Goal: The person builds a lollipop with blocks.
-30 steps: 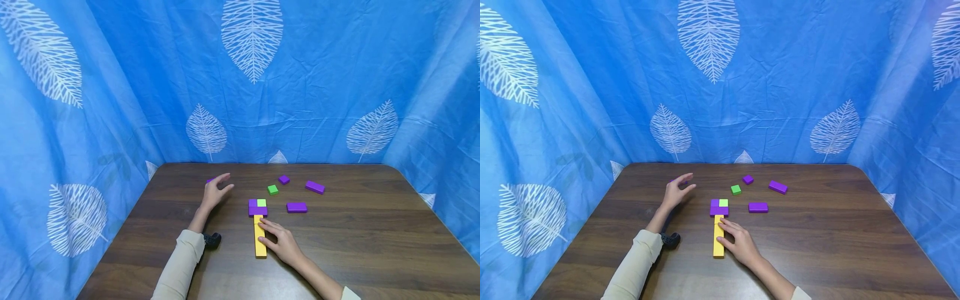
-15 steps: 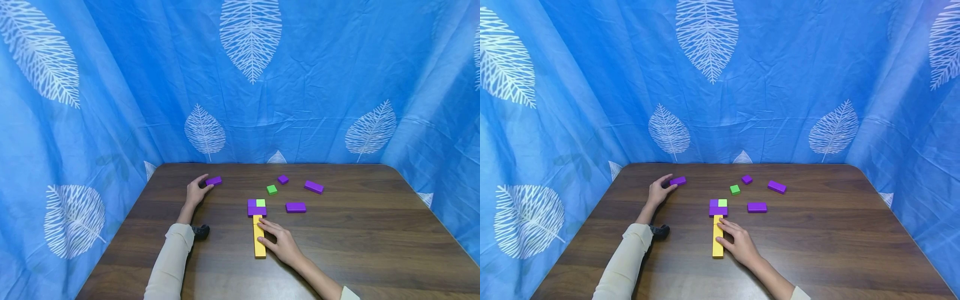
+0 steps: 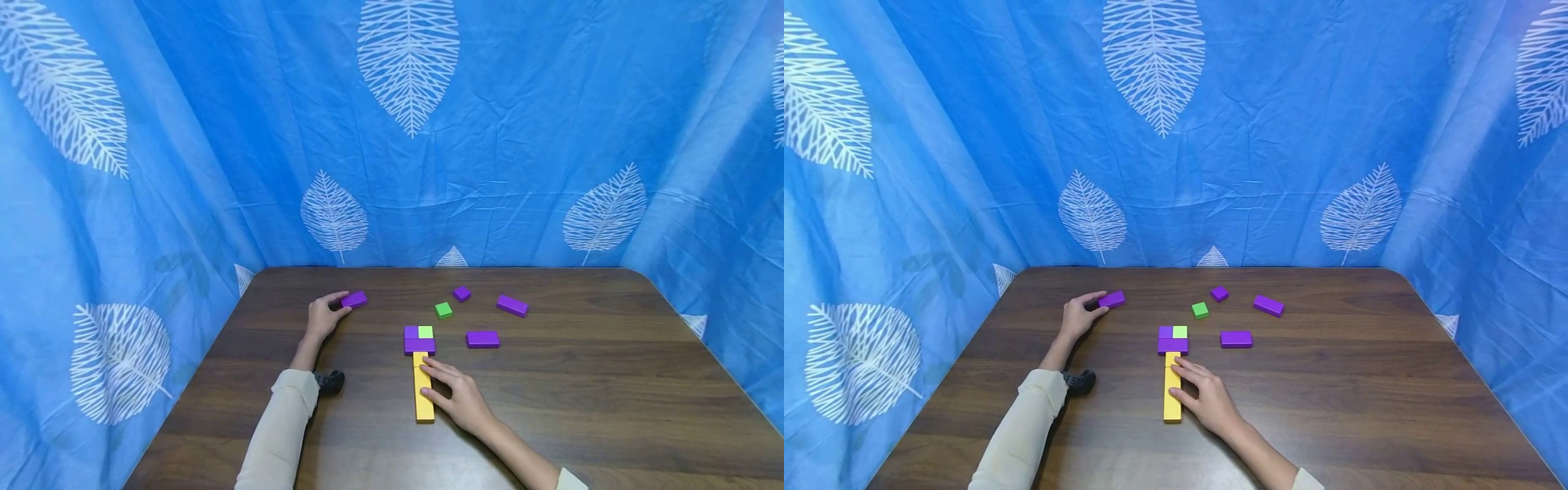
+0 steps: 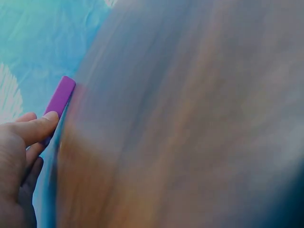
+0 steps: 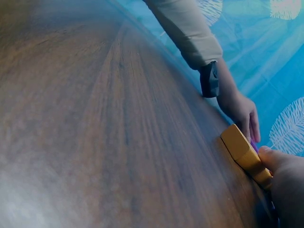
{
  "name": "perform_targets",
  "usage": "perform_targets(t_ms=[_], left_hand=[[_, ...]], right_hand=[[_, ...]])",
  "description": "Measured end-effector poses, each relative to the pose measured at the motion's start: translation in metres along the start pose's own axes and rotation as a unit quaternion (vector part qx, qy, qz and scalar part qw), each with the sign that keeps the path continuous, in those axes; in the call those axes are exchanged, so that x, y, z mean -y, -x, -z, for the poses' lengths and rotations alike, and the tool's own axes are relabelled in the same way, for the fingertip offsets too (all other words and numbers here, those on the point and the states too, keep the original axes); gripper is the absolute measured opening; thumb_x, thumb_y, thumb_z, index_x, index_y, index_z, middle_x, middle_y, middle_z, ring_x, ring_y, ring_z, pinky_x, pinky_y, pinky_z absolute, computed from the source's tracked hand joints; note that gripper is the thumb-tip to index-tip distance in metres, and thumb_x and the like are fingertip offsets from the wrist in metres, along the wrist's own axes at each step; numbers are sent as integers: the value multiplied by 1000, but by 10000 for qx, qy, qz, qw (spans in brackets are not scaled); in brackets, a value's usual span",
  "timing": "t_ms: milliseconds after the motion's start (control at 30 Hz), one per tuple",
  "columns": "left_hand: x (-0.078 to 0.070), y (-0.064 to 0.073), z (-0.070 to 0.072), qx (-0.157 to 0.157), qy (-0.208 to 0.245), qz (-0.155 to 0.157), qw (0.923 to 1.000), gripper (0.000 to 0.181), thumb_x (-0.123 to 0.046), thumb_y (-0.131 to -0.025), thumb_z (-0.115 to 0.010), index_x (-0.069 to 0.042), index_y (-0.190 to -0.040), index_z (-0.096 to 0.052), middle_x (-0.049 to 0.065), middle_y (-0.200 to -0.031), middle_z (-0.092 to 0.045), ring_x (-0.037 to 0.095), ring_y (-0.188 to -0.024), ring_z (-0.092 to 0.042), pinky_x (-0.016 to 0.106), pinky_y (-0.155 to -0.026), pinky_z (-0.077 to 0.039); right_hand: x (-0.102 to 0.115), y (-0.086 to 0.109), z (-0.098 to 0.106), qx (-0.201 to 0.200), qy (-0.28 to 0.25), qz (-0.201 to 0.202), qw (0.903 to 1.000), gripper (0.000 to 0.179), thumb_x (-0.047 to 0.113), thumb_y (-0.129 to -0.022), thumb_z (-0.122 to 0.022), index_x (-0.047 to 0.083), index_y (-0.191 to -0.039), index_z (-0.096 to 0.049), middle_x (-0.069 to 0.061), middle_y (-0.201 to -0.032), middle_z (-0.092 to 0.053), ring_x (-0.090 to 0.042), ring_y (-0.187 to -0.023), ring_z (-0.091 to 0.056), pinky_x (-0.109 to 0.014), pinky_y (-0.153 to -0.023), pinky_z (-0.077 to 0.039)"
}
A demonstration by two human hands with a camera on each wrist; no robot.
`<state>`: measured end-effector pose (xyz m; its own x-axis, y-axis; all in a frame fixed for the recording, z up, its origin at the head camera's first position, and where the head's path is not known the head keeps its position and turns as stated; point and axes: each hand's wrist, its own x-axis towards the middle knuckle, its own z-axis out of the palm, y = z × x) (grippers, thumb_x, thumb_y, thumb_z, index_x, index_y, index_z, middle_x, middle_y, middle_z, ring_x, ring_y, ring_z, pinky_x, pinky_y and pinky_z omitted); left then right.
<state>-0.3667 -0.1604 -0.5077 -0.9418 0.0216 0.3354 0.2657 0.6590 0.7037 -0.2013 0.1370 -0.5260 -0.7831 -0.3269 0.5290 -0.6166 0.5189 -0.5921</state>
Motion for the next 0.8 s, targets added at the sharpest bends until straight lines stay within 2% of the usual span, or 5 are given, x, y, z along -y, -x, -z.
perform_targets(t_ms=[367, 533, 800], left_hand=[[-31, 26, -14, 26, 79, -488, 9988, 36, -21, -69, -82, -12, -103, -72, 8, -100, -69, 26, -99, -62, 40, -87, -48], [-39, 38, -20, 253, 222, -637, 9974, 37, -22, -67, -83, -12, -102, -73, 5, -98, -70, 23, -98, -63, 38, -86, -49], [-43, 53, -24, 615, 16, -1045, 9926, 38, -20, -67, -83, -9, -101, -72, 5, -98, -69, 19, -94, -63, 36, -81, -50]], right_hand=[[0, 0, 1, -20, -29, -28, 10000, 42, 25, -82, -70, 5, -118, -63, -5, -127, -56, -26, -115, -53, -45, -93, -43], [0, 1, 1, -10, -9, -74, 10000, 42, 26, -82, -70, 6, -118, -63, -5, -127, -56, -26, -115, -53, -45, -93, -43], [0, 0, 1, 12, 39, -49, 10000, 42, 26, -82, -70, 6, -118, -64, -5, -127, -56, -26, -114, -53, -45, -93, -43]])
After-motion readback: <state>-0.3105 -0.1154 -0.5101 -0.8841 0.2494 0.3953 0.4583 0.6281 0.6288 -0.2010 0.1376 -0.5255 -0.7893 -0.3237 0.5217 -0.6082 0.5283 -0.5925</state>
